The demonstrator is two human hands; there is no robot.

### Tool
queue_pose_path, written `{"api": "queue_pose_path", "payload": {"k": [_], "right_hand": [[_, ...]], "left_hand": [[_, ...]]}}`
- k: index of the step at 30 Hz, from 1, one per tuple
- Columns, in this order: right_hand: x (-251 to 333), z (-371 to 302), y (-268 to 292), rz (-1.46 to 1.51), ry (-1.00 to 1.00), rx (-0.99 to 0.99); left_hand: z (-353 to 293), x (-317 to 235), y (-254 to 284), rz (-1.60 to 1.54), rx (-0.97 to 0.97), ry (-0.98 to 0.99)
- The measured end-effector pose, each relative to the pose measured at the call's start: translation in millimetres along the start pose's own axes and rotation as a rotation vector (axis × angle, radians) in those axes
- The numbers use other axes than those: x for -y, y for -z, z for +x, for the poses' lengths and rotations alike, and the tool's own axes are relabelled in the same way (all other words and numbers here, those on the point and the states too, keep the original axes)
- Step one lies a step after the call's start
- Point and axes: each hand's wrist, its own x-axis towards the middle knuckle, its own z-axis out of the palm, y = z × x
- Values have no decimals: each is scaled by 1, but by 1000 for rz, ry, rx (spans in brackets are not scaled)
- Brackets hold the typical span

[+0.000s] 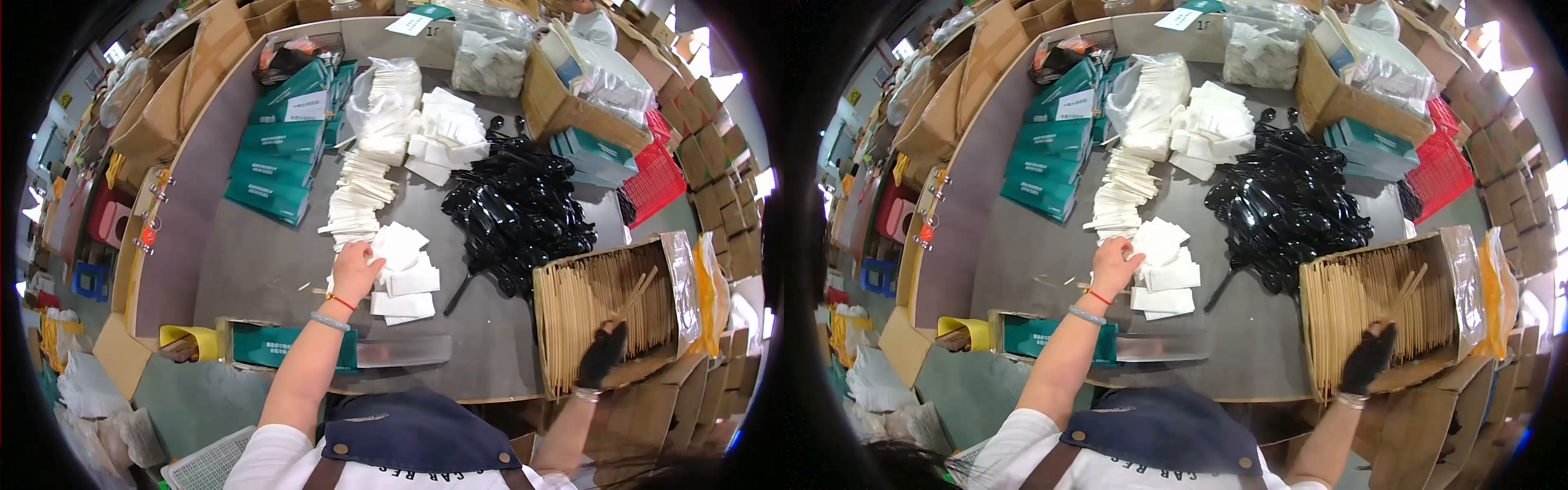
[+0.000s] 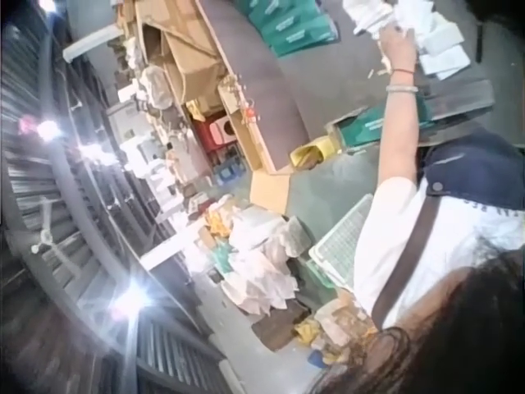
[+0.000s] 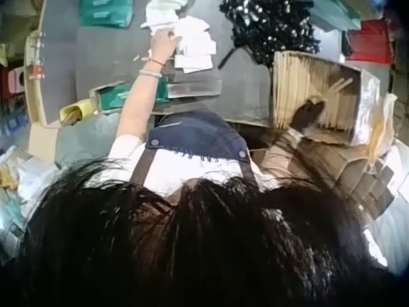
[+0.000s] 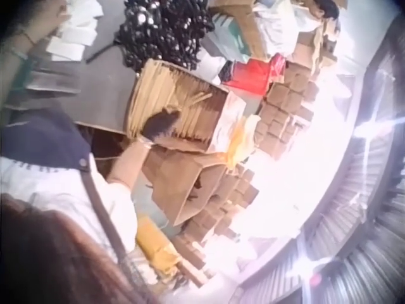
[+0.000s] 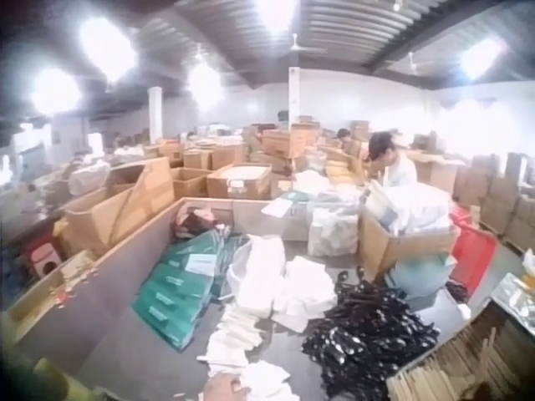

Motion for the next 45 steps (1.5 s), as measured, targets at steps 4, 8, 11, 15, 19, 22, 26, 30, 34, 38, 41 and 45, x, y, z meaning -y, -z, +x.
{"api": "queue_pose_path", "payload": {"k": [4,8,11,15,19,22,26,30,34,38,41,45], "right_hand": [[21,-92,-100,-29,71,110],[-2,-104,-134,-122,-67,351],[-2,-64,-164,-354,310,272],[6,-28,-186,-599,278,455],[-4,-22,-186,-660,291,474],[8,-26,-185,-652,269,495],[27,-42,-178,-520,430,546],[58,-105,-172,-357,310,1101],[58,-137,-187,-418,364,1162],[55,-130,-188,-328,223,1027],[61,-125,-202,-356,265,1017],[67,-118,-229,-486,412,1173]], "left_hand": [[4,-6,-5,11,0,-33],[3,-3,2,41,-38,-70],[-6,4,7,19,-63,-105],[-25,-10,22,-165,-16,7],[-59,-31,64,-398,464,67],[-94,-26,58,-109,561,-348],[-129,-36,58,150,349,-443],[-154,-23,69,125,210,-402],[-158,-12,79,140,104,-350],[-157,-6,87,153,94,-329],[-159,-8,85,146,96,-341],[-162,-13,82,122,98,-337]]}}
